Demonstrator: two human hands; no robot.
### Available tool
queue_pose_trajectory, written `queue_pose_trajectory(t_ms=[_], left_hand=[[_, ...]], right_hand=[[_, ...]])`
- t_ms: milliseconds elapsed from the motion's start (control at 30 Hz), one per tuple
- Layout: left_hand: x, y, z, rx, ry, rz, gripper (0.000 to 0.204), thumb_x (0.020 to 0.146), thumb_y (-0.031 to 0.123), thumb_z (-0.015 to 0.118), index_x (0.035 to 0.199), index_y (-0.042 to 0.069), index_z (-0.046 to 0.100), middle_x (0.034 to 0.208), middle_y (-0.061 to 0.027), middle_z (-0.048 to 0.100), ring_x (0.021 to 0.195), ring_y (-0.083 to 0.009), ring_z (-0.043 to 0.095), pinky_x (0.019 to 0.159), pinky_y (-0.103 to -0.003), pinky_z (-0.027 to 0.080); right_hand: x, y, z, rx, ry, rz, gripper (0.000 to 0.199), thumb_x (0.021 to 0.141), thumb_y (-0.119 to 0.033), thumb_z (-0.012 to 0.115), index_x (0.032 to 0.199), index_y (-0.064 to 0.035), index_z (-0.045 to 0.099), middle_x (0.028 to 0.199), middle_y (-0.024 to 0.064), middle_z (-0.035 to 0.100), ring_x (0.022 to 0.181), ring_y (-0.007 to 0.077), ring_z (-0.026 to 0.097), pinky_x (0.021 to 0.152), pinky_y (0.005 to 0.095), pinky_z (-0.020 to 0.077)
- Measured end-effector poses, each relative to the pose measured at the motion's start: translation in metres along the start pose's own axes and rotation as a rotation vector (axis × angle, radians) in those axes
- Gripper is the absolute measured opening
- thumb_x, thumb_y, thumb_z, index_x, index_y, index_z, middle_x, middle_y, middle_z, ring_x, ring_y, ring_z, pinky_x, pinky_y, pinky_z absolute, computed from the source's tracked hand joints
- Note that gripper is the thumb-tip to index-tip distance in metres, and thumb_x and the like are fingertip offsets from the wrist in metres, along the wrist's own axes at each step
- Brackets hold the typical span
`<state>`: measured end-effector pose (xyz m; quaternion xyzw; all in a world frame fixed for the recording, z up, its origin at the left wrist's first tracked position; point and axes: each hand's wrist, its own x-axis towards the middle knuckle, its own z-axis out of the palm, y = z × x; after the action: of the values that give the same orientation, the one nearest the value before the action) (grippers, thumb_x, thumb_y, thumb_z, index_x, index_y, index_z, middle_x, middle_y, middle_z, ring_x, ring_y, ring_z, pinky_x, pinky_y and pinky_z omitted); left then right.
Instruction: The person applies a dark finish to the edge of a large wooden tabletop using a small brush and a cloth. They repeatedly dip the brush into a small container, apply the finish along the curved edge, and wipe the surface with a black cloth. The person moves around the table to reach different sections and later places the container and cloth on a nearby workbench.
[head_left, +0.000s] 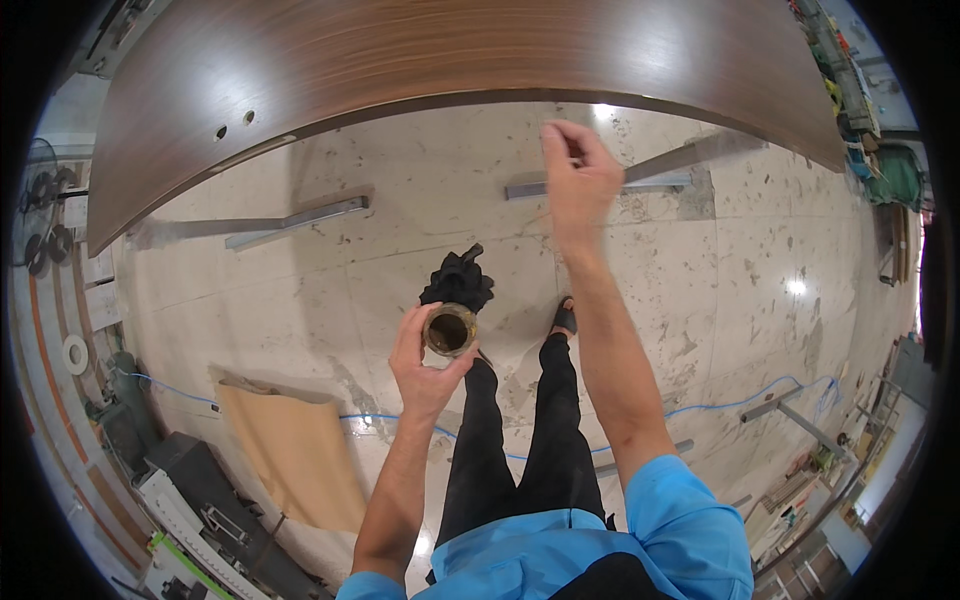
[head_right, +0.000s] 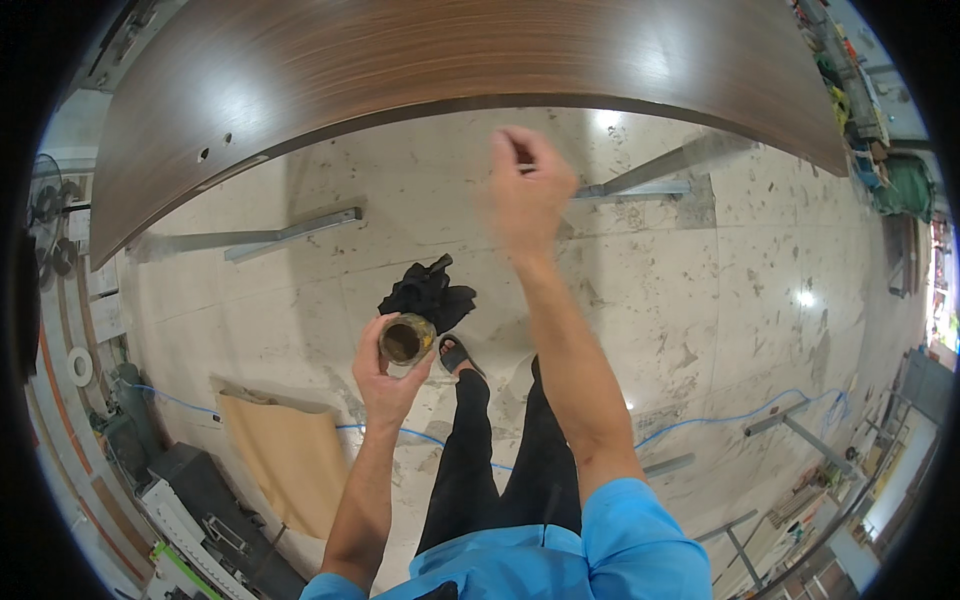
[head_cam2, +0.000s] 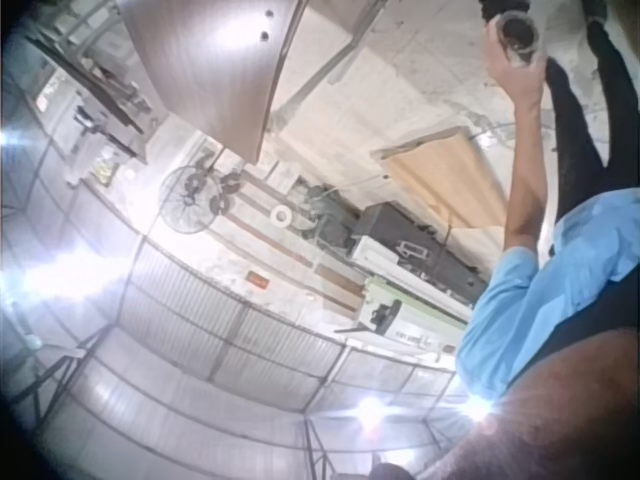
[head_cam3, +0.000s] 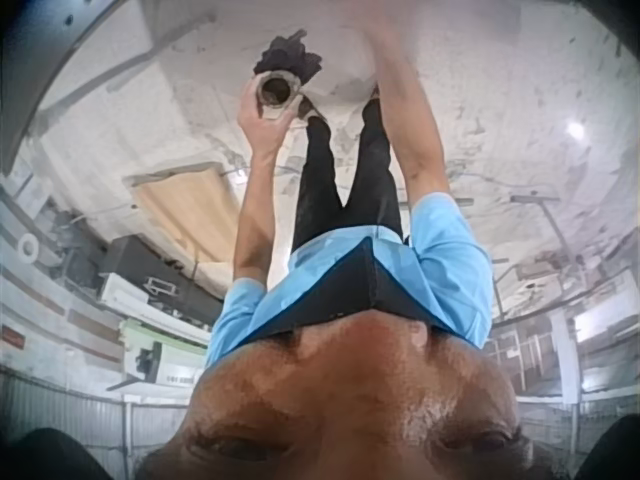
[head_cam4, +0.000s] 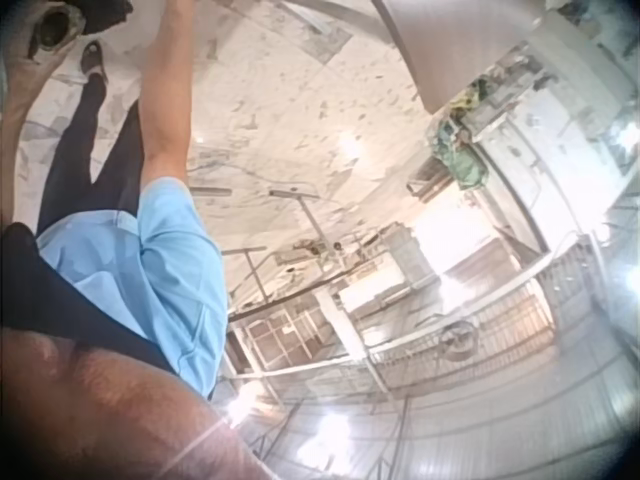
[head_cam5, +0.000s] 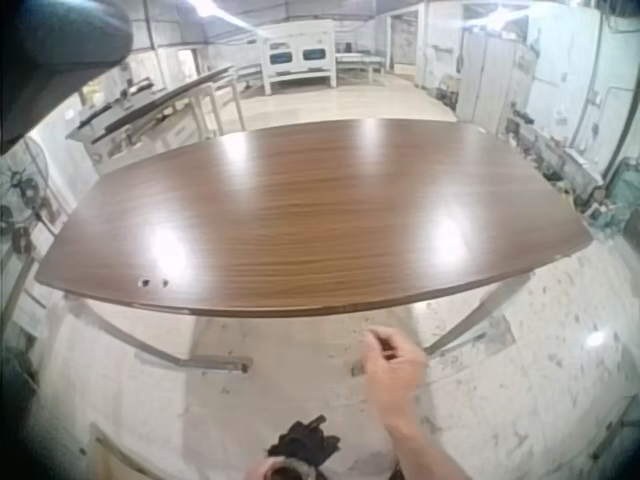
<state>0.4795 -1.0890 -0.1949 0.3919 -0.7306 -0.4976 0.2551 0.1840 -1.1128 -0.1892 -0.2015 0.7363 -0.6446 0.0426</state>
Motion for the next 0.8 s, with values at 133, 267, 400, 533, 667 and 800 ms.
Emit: queue_pose_trajectory(t_ms=[133, 267, 400, 533, 667, 800], left_hand=[[-0.002, 0.000, -0.002, 0.007, 0.019, 0.004, 0.072, 0.075, -0.006, 0.088, 0.140, -0.001, 0.058, 0.136, -0.0098, 0.060, 0.122, -0.0194, 0.064, 0.105, -0.033, 0.055], [-0.003, -0.001, -0.004, -0.021, 0.001, -0.030, 0.072, 0.075, -0.006, 0.088, 0.140, -0.001, 0.058, 0.137, -0.0099, 0.059, 0.122, -0.0190, 0.064, 0.105, -0.032, 0.055], [-0.003, 0.000, -0.005, -0.004, 0.006, -0.019, 0.072, 0.075, -0.006, 0.088, 0.140, -0.001, 0.058, 0.136, -0.0097, 0.060, 0.122, -0.0185, 0.064, 0.104, -0.032, 0.055], [-0.003, 0.000, -0.003, 0.000, 0.007, -0.006, 0.072, 0.075, -0.006, 0.089, 0.139, -0.001, 0.058, 0.136, -0.0095, 0.060, 0.122, -0.0183, 0.064, 0.104, -0.032, 0.055], [-0.002, 0.001, 0.001, -0.029, 0.011, -0.022, 0.071, 0.075, -0.007, 0.088, 0.139, -0.001, 0.058, 0.136, -0.0094, 0.060, 0.121, -0.0183, 0.064, 0.105, -0.032, 0.055], [-0.001, 0.002, 0.003, -0.039, -0.012, -0.035, 0.072, 0.075, -0.007, 0.088, 0.139, -0.001, 0.058, 0.136, -0.0095, 0.060, 0.121, -0.0183, 0.064, 0.105, -0.032, 0.055]], right_hand=[[0.009, 0.005, -0.011, 0.038, 0.159, 0.098, 0.014, 0.095, -0.010, 0.076, 0.101, 0.0020, 0.077, 0.087, 0.0061, 0.075, 0.077, 0.0103, 0.066, 0.073, 0.0284, 0.0535], [0.004, 0.009, 0.000, 0.062, 0.022, 0.053, 0.015, 0.094, -0.010, 0.077, 0.101, 0.0028, 0.076, 0.086, 0.0060, 0.075, 0.077, 0.0109, 0.066, 0.074, 0.0276, 0.0533], [-0.002, 0.005, 0.003, 0.070, -0.025, -0.011, 0.015, 0.095, -0.011, 0.077, 0.100, 0.0023, 0.077, 0.086, 0.0049, 0.075, 0.076, 0.0103, 0.065, 0.073, 0.0266, 0.0525], [0.012, -0.002, -0.019, 0.010, 0.069, 0.089, 0.015, 0.096, -0.011, 0.077, 0.103, 0.0018, 0.078, 0.086, 0.0020, 0.074, 0.078, 0.0072, 0.063, 0.073, 0.0247, 0.0510], [0.014, -0.002, -0.020, 0.002, 0.015, 0.019, 0.015, 0.095, -0.011, 0.076, 0.101, 0.0023, 0.078, 0.084, 0.0045, 0.076, 0.078, 0.0092, 0.066, 0.073, 0.0264, 0.0526], [0.012, 0.001, -0.016, 0.061, -0.096, 0.039, 0.014, 0.095, -0.010, 0.076, 0.099, 0.0025, 0.078, 0.083, 0.0037, 0.075, 0.076, 0.0086, 0.066, 0.072, 0.0263, 0.0524]])
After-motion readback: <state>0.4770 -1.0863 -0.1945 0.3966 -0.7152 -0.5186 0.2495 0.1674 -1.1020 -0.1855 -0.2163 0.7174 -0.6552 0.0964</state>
